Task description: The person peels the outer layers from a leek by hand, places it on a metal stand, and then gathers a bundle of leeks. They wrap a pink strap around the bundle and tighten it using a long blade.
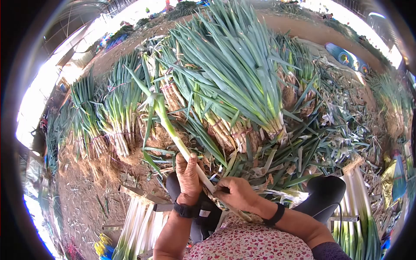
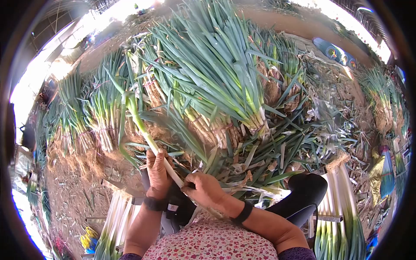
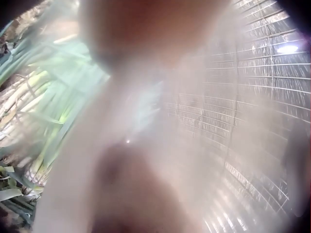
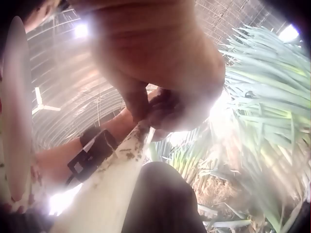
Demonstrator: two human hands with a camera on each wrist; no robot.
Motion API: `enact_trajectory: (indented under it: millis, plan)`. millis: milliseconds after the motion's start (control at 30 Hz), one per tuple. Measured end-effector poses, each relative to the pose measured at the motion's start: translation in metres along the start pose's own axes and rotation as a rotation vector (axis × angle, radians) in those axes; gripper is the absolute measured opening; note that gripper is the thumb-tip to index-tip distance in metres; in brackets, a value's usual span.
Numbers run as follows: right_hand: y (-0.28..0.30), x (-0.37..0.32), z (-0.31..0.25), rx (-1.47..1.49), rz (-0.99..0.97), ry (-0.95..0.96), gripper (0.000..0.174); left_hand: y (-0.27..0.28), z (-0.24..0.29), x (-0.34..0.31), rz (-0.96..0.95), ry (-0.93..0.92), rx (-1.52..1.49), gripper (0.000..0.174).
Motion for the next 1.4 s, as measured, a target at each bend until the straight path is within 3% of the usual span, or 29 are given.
enact_trajectory:
  millis: [200, 400, 500, 600, 667, 767, 867, 967, 1033, 1100, 1200, 1300, 1400]
  plan:
    - [0.003, 0.001, -0.011, -0.128, -0.11, 0.08, 0.02, 0.0, -0.009, 0.004, 0.168, -0.021, 0.054, 0.017]
    - [0.014, -0.004, -0.008, 0.127, 0.004, 0.327, 0.016, 0.007, -0.013, 0.014, 0.227, 0.036, 0.02, 0.017]
    - [0.003, -0.02, 0.02, 1.025, -0.16, -0.212, 0.012, 0.021, -0.015, 0.025, 0.234, 0.048, -0.01, 0.018]
    - [0.029, -0.037, 0.035, 0.882, -0.293, -0.349, 0.012, 0.044, -0.011, 0.038, 0.29, 0.003, 0.018, 0.018]
    - [0.049, -0.049, 0.043, 0.261, -0.426, -0.227, 0.017, 0.064, -0.003, 0.046, 0.306, -0.045, 0.043, 0.019]
    - [0.057, -0.081, 0.087, -0.504, -0.774, -0.416, 0.026, 0.08, 0.034, 0.049, 0.435, -0.094, 0.072, 0.019]
    - [0.064, -0.097, 0.104, -0.616, -0.606, -0.349, 0.035, 0.103, 0.042, 0.062, 0.298, -0.139, 0.055, 0.022]
    - [0.043, -0.063, 0.089, -0.282, -0.299, -0.136, 0.042, 0.094, 0.043, 0.056, 0.236, -0.134, 0.047, 0.026]
    - [0.028, -0.035, 0.047, 0.028, -0.125, -0.089, 0.047, 0.066, 0.045, 0.044, 0.197, -0.105, 0.056, 0.041]
    - [0.008, -0.014, 0.022, 0.231, -0.128, -0.104, 0.055, 0.048, 0.032, 0.035, 0.171, -0.025, -0.018, 0.046]
    - [-0.029, -0.001, 0.019, 0.384, -0.175, -0.134, 0.048, 0.021, 0.01, 0.023, 0.078, 0.023, -0.119, 0.051]
    - [-0.031, -0.006, 0.016, 0.357, -0.312, -0.219, 0.039, 0.015, -0.003, 0.014, 0.018, 0.096, -0.055, 0.048]
    - [-0.03, -0.012, 0.027, 0.381, -0.148, -0.165, 0.029, 0.01, -0.011, 0.008, -0.024, 0.191, -0.006, 0.047]
Point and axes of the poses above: each hand's wrist, its own x-axis towards the middle knuckle, its own y-axis out of the back of the hand, z = x × y, the point moved 5 cm from there along x, towards the middle knuckle, and after that the axes turned 6 degrees about x, right-handed, at the moved point
